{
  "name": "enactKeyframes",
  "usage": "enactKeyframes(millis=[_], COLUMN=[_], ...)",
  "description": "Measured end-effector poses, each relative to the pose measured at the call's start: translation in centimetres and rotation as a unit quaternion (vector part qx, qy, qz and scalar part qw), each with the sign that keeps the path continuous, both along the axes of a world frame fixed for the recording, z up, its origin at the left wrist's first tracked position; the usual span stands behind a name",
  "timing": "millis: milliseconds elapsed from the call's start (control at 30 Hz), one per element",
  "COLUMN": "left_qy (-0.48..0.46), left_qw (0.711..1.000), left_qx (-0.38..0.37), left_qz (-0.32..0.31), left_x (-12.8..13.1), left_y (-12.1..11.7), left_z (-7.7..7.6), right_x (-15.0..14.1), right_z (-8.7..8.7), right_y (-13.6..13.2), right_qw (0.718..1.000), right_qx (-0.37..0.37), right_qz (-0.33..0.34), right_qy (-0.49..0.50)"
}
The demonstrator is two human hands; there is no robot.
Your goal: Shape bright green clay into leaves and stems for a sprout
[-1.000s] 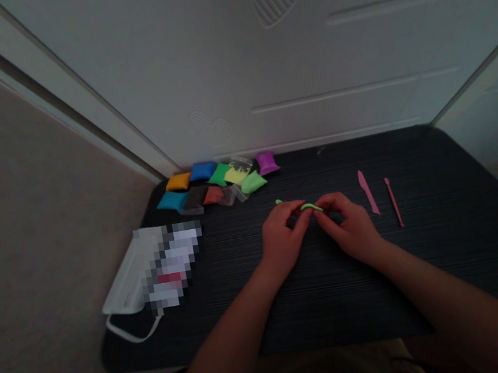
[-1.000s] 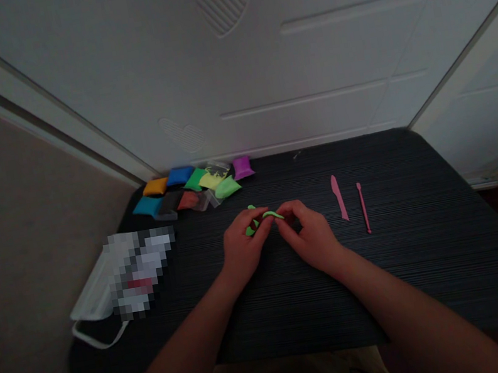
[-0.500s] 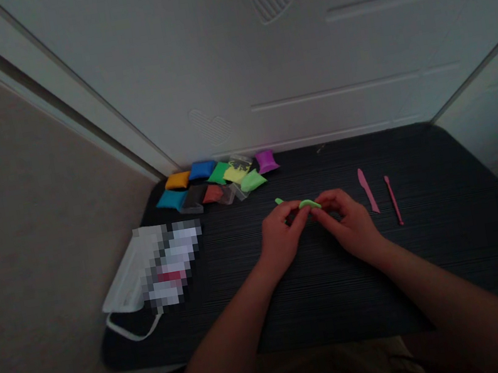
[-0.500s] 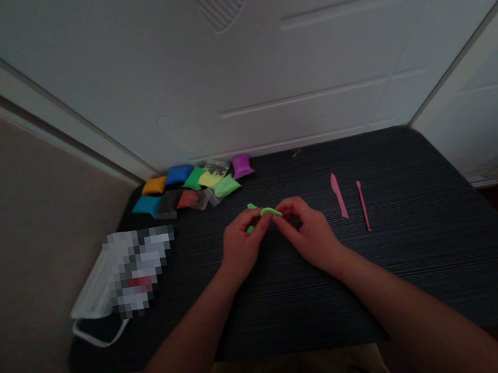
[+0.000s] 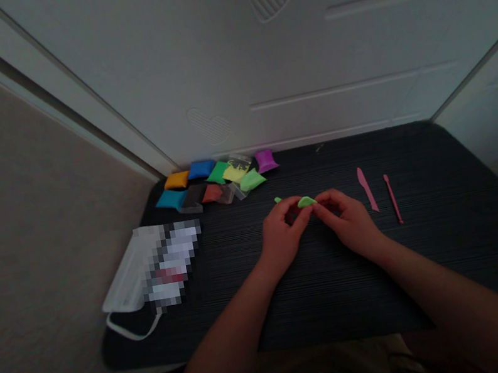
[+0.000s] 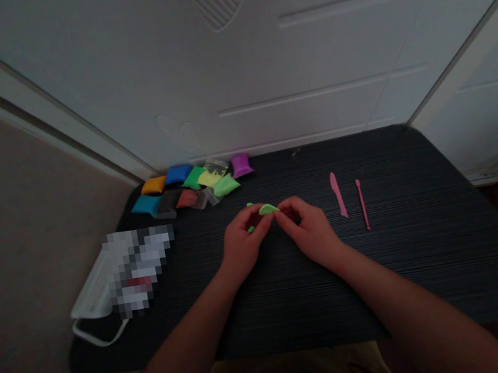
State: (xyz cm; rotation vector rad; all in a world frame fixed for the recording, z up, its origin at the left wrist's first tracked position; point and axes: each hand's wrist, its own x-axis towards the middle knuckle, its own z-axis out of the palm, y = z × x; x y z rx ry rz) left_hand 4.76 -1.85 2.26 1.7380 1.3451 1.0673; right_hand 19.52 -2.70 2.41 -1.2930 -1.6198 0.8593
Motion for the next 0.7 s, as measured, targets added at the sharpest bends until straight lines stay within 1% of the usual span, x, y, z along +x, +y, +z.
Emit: enactKeyframes(millis=[167, 333, 400, 467, 567, 700], left_qy=[-0.038, -0.065, -0.084, -0.106, -0.123, -0.104], left_qw=[0.999, 0.997, 0.995, 0.992, 0.989, 0.991], left_qx=[-0.035, -0.05, -0.055, -0.065, -0.084, -0.085], left_qz=[-0.012, -0.003, 0.003, -0.003, -0.022, -0.017], left_x=[0.02, 0.11, 0.23, 0.34, 0.41, 0.26], left_y=[-0.02, -0.17, -0.21, -0.21, -0.15, -0.15], left_z=[0.15, 0.44, 0.37, 0.24, 0.07, 0.13], right_x=[-0.09, -0.2, -0.23, -0.26, -0.33, -0.46], right_z=[-0.16, -0.1, -0.07, -0.09, -0.18, -0.35], right_y=[-0.08, -0.38, -0.46, -0.48, -0.45, -0.38], right_qw=[1.0, 1.0, 0.999, 0.999, 1.0, 0.999], right_qx=[-0.013, 0.012, 0.023, 0.025, 0.008, -0.017], right_qz=[0.01, 0.006, 0.0, -0.005, -0.004, 0.005], right_qy=[0.019, -0.007, -0.021, -0.023, 0.004, 0.045])
